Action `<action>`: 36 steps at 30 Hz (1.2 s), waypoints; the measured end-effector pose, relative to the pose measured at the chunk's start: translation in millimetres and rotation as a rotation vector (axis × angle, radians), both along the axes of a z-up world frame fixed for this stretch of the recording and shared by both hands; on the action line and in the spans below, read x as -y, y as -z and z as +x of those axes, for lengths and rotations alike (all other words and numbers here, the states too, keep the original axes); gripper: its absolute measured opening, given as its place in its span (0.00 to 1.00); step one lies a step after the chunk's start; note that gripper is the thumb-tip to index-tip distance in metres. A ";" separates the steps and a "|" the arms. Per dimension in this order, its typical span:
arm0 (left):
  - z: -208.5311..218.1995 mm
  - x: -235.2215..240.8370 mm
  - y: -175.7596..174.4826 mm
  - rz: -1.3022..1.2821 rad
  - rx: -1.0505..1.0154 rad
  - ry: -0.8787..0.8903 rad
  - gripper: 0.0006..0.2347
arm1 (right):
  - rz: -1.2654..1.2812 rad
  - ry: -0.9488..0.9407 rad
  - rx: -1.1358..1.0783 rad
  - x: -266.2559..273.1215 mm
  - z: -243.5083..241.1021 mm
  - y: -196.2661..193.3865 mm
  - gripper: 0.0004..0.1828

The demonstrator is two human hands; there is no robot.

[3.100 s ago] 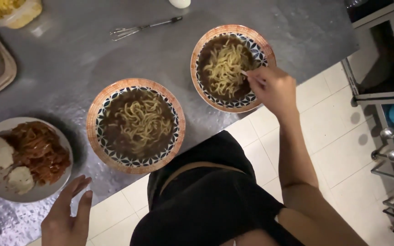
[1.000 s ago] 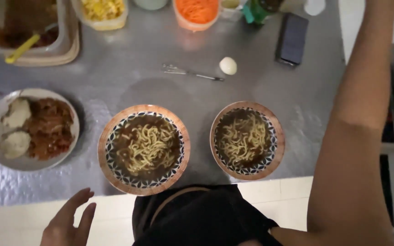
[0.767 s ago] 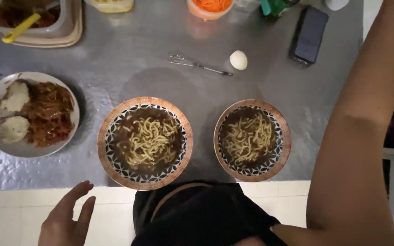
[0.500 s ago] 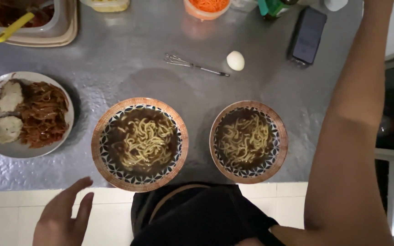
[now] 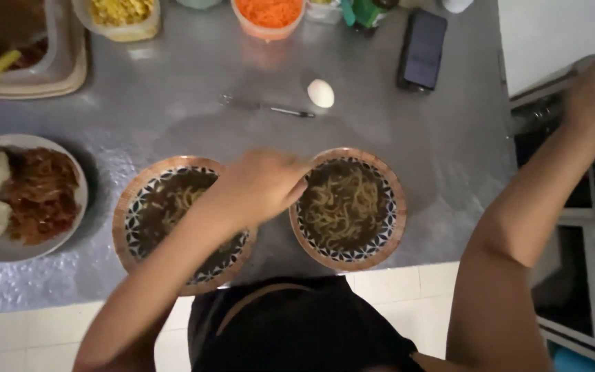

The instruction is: The person assembles two bowls of noodle soup by adding toppings. They slice a boiled egg and place halves into each bowl, then add shredded meat, sliced meat, chopped green onions, shredded carrots, and a dollop of paste using a spoon. Finally, they pick up one completed bowl and walk away.

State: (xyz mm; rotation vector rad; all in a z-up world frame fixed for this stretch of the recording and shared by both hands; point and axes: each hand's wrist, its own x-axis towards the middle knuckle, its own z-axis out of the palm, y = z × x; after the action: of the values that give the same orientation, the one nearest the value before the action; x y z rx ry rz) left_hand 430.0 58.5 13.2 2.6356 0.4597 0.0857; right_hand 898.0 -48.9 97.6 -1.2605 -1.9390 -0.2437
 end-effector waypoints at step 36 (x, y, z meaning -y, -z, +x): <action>-106.2 2.2 -34.9 -1.042 0.420 -0.807 0.18 | -0.649 -0.107 0.812 -173.5 -171.3 257.8 0.09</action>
State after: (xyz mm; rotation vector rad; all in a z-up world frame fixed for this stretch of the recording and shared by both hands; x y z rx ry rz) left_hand 323.9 56.3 48.1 1.2661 1.0318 0.4869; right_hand 726.8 124.6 -160.2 -1.6071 -2.9345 -0.0632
